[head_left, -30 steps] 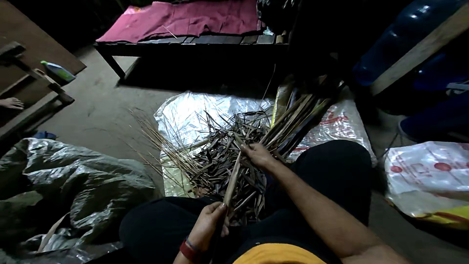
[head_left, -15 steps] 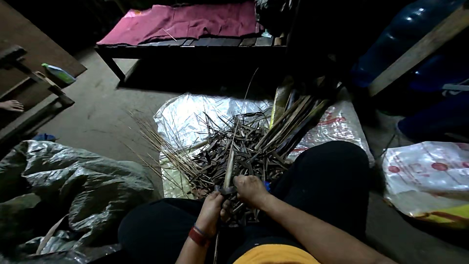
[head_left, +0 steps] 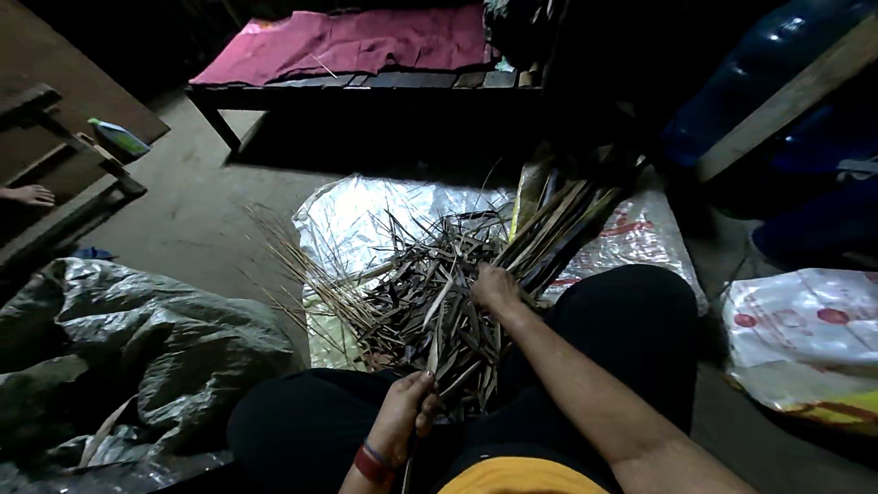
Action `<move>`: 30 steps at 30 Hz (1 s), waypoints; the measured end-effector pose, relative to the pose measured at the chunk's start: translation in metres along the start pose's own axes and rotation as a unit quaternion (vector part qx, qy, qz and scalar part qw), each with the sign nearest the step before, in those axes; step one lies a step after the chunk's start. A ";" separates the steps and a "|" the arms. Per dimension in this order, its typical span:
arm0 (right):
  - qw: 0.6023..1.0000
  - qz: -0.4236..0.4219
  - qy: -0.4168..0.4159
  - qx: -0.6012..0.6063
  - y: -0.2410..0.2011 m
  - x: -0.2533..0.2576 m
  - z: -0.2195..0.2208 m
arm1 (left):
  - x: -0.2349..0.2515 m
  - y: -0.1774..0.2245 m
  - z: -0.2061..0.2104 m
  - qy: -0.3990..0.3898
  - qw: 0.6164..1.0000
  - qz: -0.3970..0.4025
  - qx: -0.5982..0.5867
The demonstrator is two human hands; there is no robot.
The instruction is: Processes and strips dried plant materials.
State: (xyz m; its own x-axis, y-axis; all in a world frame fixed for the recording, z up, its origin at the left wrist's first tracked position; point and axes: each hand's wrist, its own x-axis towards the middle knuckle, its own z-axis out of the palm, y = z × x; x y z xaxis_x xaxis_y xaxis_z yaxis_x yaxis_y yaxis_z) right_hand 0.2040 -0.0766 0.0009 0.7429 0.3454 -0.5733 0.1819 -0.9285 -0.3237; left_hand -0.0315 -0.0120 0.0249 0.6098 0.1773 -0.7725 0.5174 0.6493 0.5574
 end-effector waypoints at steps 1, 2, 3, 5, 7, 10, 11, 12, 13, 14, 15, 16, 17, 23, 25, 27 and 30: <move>1.000 0.000 0.000 0.011 0.001 0.001 -0.003 | 0.001 0.001 -0.001 0.005 1.000 0.003 -0.004; 1.000 -0.016 -0.018 0.018 0.000 -0.002 -0.004 | 0.003 0.003 -0.002 0.010 1.000 0.003 -0.008; 0.997 -0.050 -0.053 0.023 -0.001 -0.010 -0.001 | 0.006 0.005 -0.001 0.016 1.000 0.003 -0.010; 0.979 -0.142 -0.146 0.016 -0.001 -0.035 0.014 | 0.011 0.009 0.002 0.023 1.000 -0.005 -0.009; 0.957 -0.201 -0.211 0.005 -0.001 -0.058 0.030 | 0.016 0.015 0.007 0.017 1.000 -0.009 -0.017; 0.954 -0.207 -0.209 -0.056 -0.002 -0.070 0.032 | 0.020 0.016 0.007 -0.005 0.999 -0.022 -0.030; 0.955 -0.206 -0.198 -0.078 -0.003 -0.069 0.031 | 0.020 0.016 0.007 -0.012 0.999 -0.027 -0.033; 0.957 -0.203 -0.183 -0.094 -0.003 -0.067 0.029 | 0.019 0.016 0.006 -0.019 0.999 -0.031 -0.037; 0.962 -0.191 -0.164 -0.104 -0.004 -0.065 0.028 | 0.018 0.015 0.006 -0.026 0.998 -0.035 -0.044; 0.970 -0.170 -0.137 -0.105 -0.004 -0.061 0.026 | 0.017 0.014 0.005 -0.038 0.997 -0.038 -0.048; 0.979 -0.138 -0.110 -0.098 -0.003 -0.054 0.022 | 0.015 0.011 0.004 -0.048 0.997 -0.043 -0.051; 0.986 -0.106 -0.086 -0.092 -0.001 -0.043 0.018 | 0.012 0.007 0.003 -0.054 0.996 -0.047 -0.051; 0.991 -0.079 -0.065 -0.083 0.002 -0.033 0.015 | 0.010 0.003 0.003 -0.053 0.996 -0.047 -0.046; 0.955 -0.108 -0.119 0.248 0.008 -0.036 0.022 | 0.016 0.014 0.012 0.014 0.999 0.016 0.037; 0.904 -0.118 -0.205 0.357 0.005 -0.051 0.032 | 0.022 0.018 0.013 0.027 0.998 0.032 0.052; 0.885 -0.133 -0.243 0.375 0.005 -0.056 0.032 | 0.025 0.018 0.015 0.025 0.996 0.041 0.071; 0.901 -0.126 -0.195 0.365 0.004 -0.046 0.023 | 0.022 0.014 0.013 -0.002 0.996 0.031 0.082</move>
State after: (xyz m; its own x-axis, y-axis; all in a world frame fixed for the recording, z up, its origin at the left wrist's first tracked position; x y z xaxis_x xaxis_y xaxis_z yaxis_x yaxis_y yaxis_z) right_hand 0.1559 -0.0927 0.0084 0.4288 0.6872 -0.5864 -0.2648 -0.5250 -0.8088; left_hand -0.0033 -0.0086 0.0198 0.6454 0.2099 -0.7345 0.5701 0.5076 0.6460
